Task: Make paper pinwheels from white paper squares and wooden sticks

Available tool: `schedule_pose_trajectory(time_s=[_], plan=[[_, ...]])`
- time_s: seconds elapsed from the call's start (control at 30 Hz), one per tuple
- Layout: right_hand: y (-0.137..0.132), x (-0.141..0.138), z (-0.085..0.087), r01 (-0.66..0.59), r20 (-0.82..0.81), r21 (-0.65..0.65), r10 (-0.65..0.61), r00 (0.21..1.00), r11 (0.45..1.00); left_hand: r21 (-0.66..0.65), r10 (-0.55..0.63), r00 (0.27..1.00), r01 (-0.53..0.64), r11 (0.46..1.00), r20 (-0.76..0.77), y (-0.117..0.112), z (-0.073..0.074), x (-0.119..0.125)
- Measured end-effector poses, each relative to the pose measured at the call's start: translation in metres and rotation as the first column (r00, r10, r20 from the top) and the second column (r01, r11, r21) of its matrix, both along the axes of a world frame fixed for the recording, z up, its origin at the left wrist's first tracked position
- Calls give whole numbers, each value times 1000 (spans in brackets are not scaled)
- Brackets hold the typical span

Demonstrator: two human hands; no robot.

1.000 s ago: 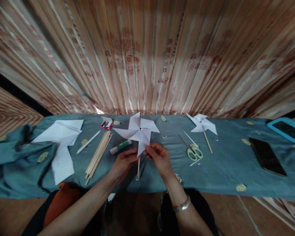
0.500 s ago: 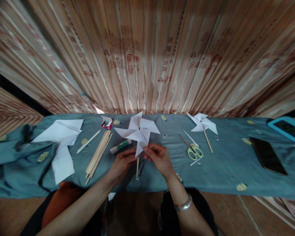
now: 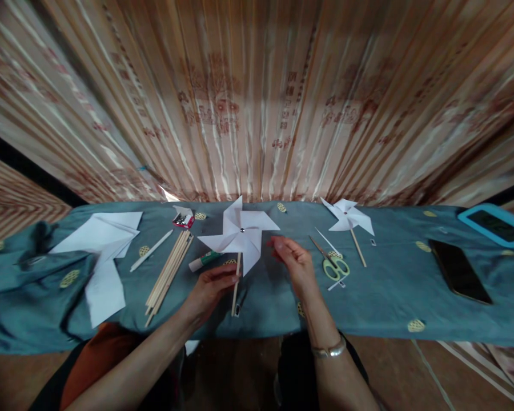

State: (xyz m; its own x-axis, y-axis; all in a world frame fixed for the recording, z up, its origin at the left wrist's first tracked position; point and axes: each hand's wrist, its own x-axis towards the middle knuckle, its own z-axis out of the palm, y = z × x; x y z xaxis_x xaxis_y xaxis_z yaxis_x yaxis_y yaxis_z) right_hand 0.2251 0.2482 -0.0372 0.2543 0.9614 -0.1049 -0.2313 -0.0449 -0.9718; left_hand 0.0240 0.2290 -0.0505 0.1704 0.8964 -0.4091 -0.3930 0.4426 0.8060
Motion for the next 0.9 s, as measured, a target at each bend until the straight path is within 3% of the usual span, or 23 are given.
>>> schedule_pose_trajectory(time_s=[0.13, 0.23, 0.3, 0.43, 0.5, 0.63, 0.73, 0.8, 0.9], plan=[[-2, -16, 2, -114, -73, -45, 111, 991, 992, 26, -34, 999, 34, 999, 1, -1, -1, 0], [-1, -20, 3, -125, -76, -29, 123, 990, 992, 53, -39, 999, 39, 998, -5, -1, -1, 0], [1, -12, 3, -53, -85, -10, 52, 995, 999, 84, -44, 999, 45, 995, -23, -1, 0, -1], [9, 23, 2, 227, -160, 61, -215, 963, 972, 121, -108, 992, 116, 986, -69, 0, 3, -5], [13, 41, 3, 254, -168, 88, -237, 957, 963, 106, -158, 983, 167, 980, -90, 0, 4, -9], [14, 58, 11, -6, -133, 90, 18, 991, 996, 72, -284, 944, 299, 951, -167, -5, 4, -15], [11, 55, 17, -243, -139, 66, 250, 958, 968, 51, -368, 910, 384, 922, -190, -9, 2, -18], [9, 51, 20, -323, -142, 32, 324, 935, 946, 42, -414, 889, 430, 902, -196, -12, 1, -18], [7, 46, 23, -340, -139, 3, 337, 931, 941, 29, -428, 882, 442, 897, -196, -15, 0, -18]])
